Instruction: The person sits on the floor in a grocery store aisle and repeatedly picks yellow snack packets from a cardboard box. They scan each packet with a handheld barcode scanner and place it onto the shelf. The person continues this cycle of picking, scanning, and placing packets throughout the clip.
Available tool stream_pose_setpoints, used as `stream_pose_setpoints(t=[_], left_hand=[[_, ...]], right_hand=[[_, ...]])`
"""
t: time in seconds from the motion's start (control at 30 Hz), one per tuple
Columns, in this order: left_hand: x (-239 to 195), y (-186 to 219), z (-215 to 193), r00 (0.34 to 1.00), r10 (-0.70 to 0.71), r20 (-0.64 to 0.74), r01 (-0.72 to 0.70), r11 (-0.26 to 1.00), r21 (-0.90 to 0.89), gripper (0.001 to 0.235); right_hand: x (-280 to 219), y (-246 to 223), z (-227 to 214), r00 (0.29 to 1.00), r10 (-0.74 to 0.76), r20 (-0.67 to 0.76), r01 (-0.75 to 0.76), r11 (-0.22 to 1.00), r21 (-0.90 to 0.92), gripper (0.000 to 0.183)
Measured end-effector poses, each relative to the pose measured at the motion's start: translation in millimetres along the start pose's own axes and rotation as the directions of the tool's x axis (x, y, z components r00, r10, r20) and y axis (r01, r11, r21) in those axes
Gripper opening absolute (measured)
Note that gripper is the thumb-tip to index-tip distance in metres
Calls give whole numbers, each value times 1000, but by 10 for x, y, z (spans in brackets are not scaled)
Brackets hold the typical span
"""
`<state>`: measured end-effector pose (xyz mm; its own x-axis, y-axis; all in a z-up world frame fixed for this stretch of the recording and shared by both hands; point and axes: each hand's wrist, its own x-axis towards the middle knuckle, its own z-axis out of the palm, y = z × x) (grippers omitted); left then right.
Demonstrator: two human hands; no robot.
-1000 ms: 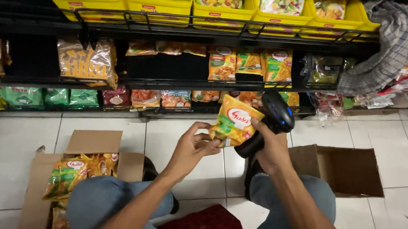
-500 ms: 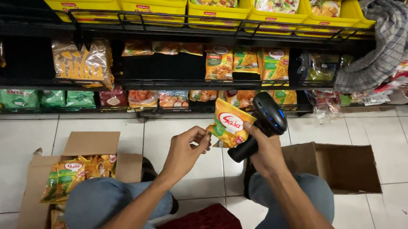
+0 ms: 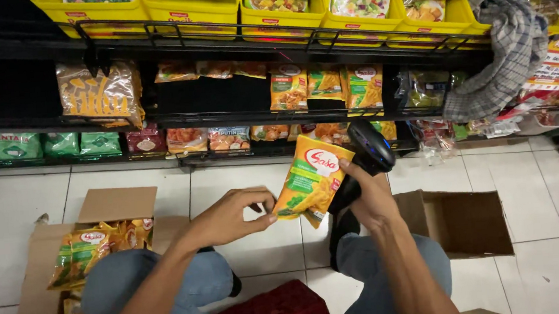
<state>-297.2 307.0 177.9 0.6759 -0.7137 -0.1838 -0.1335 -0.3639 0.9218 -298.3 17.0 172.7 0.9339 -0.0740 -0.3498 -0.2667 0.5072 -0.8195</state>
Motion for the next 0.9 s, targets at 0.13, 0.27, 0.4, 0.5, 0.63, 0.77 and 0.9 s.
stream_pose_setpoints(t=[0.13,0.27,0.4,0.5,0.63,0.77,0.9], left_hand=[[155,-168,201,943,256,-213,-278,957,-81,44],[302,-345,515,984,-18,-180,-52,925,-377,56],[303,-515,569,955,-288,-63,222,842,-493,56],[334,-503,511,920,-349,-176,66,582,-810,61],[329,-439,365,863,-389,-323,-202,321,-925,57],[317,-299,322,859,-349,-375,-296,259,-919,55],[276,-295,296,861,-357,-362,-289,241,-926,55]], right_hand=[[-35,70,-24,996,77,53,-78,997,18,47],[-36,381,-58,981,143,131,-124,982,-146,45],[26,408,-95,985,89,145,-42,953,-301,34],[-39,254,94,991,34,129,27,899,-438,26],[-153,287,234,986,30,161,60,850,-524,31],[-193,372,302,988,41,148,53,813,-580,28],[-129,391,232,989,47,140,48,795,-605,21]])
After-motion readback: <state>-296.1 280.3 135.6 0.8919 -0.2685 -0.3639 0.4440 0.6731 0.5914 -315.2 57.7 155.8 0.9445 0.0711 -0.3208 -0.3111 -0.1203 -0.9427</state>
